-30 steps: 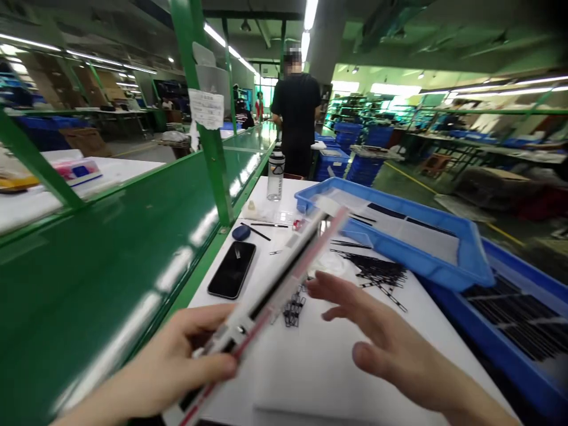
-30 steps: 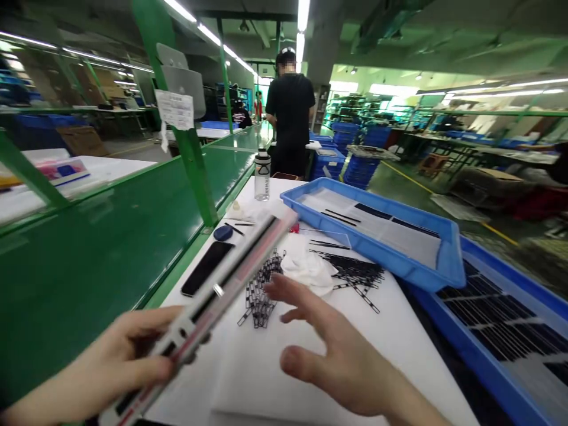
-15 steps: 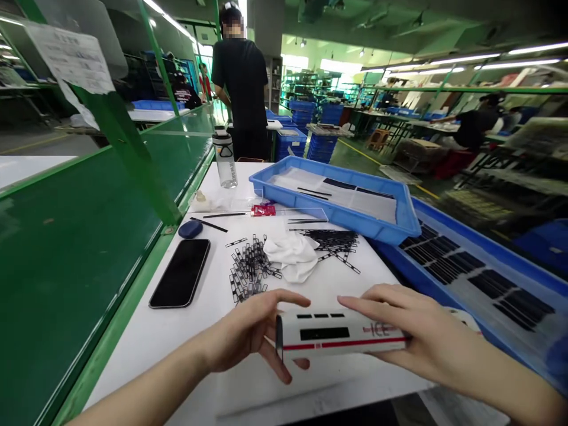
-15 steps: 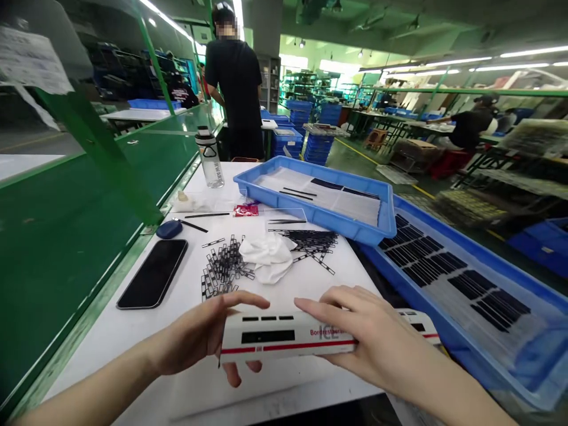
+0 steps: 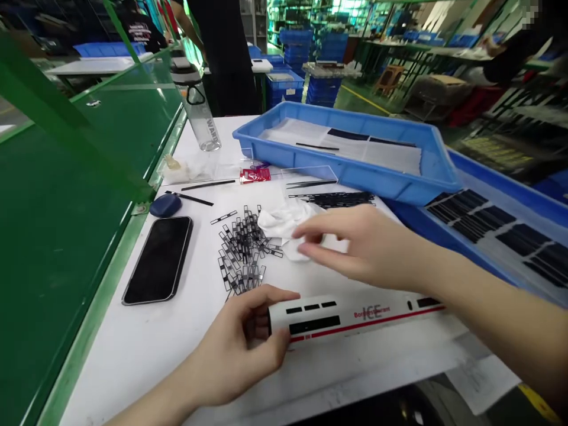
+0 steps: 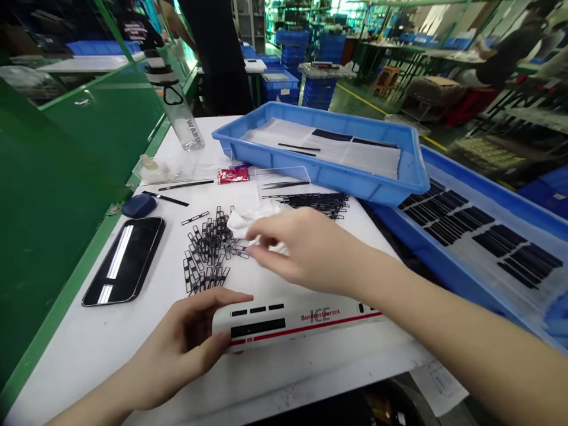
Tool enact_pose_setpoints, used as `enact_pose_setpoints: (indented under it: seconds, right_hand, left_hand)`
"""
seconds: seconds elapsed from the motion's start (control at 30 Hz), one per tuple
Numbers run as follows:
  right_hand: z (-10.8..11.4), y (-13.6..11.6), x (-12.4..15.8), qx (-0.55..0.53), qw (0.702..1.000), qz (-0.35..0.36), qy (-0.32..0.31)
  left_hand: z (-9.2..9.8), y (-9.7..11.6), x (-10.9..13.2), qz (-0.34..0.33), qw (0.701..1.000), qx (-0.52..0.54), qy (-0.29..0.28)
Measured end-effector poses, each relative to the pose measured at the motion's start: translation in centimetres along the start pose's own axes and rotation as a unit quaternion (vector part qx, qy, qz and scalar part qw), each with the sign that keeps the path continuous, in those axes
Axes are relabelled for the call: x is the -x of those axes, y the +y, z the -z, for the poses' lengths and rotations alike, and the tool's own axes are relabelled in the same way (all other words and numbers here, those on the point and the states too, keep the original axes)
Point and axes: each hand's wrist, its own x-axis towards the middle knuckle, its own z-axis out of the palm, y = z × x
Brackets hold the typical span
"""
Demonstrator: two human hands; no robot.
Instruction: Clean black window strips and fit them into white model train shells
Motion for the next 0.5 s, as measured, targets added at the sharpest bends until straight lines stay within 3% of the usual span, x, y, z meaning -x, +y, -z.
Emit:
enact_pose_setpoints:
  seconds: [0.1, 0.17, 0.23, 0.37, 0.5]
  right_hand:
    - [-2.4, 0.5, -3.7, 0.060, 0.993, 0.051, -0.086]
    - [-2.9, 1.1, -4.7, 0.049, 0.992, 0.077, -0.085]
    - [-2.1, 1.9, -4.5, 0.020, 0.994, 0.092, -0.050]
    - [2.2, 3.7, -1.6, 0.014, 1.000, 0.006, -0.008]
    - [5.1, 4.3, 3.4, -0.024, 0.992, -0.095, -0.074]
  left_hand:
    - [0.2, 0.4, 0.1, 0.005, 1.000, -0.009, -0.001]
    - [0.3, 0.7, 0.2, 0.013, 1.000, -0.016, -0.003]
    - [0.4, 0.9, 0.2, 0.016, 0.999, -0.042, -0.010]
    - [1.2, 0.7, 0.2, 0.006, 0.988, -0.154, 0.017]
    - [2.2, -0.2, 0.0, -0.002, 0.978, -0.206, 0.020]
